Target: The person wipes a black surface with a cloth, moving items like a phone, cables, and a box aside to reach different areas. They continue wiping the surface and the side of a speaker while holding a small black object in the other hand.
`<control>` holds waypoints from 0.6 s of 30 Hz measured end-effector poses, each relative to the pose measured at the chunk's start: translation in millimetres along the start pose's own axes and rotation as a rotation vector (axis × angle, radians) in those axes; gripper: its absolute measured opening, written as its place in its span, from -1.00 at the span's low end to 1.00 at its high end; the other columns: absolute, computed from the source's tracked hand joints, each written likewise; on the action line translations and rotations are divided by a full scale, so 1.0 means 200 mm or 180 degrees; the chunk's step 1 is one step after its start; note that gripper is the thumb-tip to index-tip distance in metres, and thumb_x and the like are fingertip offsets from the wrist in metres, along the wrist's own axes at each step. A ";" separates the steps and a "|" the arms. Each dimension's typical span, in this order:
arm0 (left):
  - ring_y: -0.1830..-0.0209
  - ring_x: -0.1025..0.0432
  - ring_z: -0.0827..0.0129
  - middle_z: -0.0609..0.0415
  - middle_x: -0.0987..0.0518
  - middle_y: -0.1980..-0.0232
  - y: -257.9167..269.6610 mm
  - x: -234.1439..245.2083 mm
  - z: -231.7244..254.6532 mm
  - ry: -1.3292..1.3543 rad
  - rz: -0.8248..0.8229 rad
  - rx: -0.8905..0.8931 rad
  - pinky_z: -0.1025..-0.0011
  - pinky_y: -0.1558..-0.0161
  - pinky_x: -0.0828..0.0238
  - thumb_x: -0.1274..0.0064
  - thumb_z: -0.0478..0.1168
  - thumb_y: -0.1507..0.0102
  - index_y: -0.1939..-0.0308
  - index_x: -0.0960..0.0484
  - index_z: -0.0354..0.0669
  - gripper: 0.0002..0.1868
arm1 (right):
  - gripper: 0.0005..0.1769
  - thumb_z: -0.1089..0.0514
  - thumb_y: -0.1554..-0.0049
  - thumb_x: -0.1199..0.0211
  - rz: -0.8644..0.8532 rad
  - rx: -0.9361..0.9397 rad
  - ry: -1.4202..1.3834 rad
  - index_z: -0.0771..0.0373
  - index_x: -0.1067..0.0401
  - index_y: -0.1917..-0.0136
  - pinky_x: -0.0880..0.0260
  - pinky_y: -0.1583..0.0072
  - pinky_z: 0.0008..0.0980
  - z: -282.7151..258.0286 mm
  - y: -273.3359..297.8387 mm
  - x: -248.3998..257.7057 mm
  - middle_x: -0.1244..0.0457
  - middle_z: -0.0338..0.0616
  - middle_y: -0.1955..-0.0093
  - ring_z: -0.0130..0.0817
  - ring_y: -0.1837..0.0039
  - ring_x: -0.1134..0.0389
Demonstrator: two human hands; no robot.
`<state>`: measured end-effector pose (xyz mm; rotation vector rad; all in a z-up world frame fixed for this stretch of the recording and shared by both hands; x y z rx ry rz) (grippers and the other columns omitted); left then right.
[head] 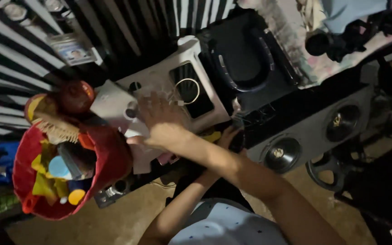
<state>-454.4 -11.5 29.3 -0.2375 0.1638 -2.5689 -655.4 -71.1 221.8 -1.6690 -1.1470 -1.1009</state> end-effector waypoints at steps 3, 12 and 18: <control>-0.50 -0.20 -0.05 -0.20 -0.28 -0.48 -0.03 0.04 0.01 0.0092 -0.0366 0.0863 0.15 -0.46 -0.14 -0.25 -0.13 -0.09 -0.43 -0.27 -0.24 -0.14 | 0.08 -0.69 -0.22 0.06 -0.0499 -0.0192 -0.0865 0.25 -0.20 -0.55 -0.36 -0.56 -0.10 0.29 -0.01 0.08 -0.16 0.08 -0.60 -0.06 -0.60 -0.25; -0.48 -0.21 -0.09 -0.30 -0.27 -0.47 -0.20 0.29 0.53 0.0195 0.0129 0.0168 0.12 -0.42 -0.15 -0.22 -0.26 -0.19 -0.40 -0.40 -0.33 -0.31 | -0.19 0.20 0.08 -0.28 -0.0563 -0.1426 0.0135 0.16 -0.28 -0.47 -0.18 -0.37 0.23 1.79 0.35 -0.07 -0.05 0.04 -0.55 0.12 -0.52 -0.03; -0.05 -0.42 0.24 -0.03 -0.49 -0.10 -0.28 0.26 0.51 0.0696 0.0138 0.0187 0.35 -0.14 -0.38 -0.17 -0.31 -0.19 -0.47 -0.38 -0.16 -0.27 | -0.26 -0.09 0.04 -0.42 -0.0848 -0.1596 0.0381 0.10 -0.32 -0.37 -0.17 -0.33 0.40 1.89 0.53 -0.40 -0.08 0.02 -0.48 0.10 -0.51 -0.05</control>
Point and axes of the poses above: each hand's wrist, its own y-axis away from the middle knuckle, its own x-axis out of the back of the hand, z = x × y, the point moved 10 cm from there along -y, towards the middle knuckle
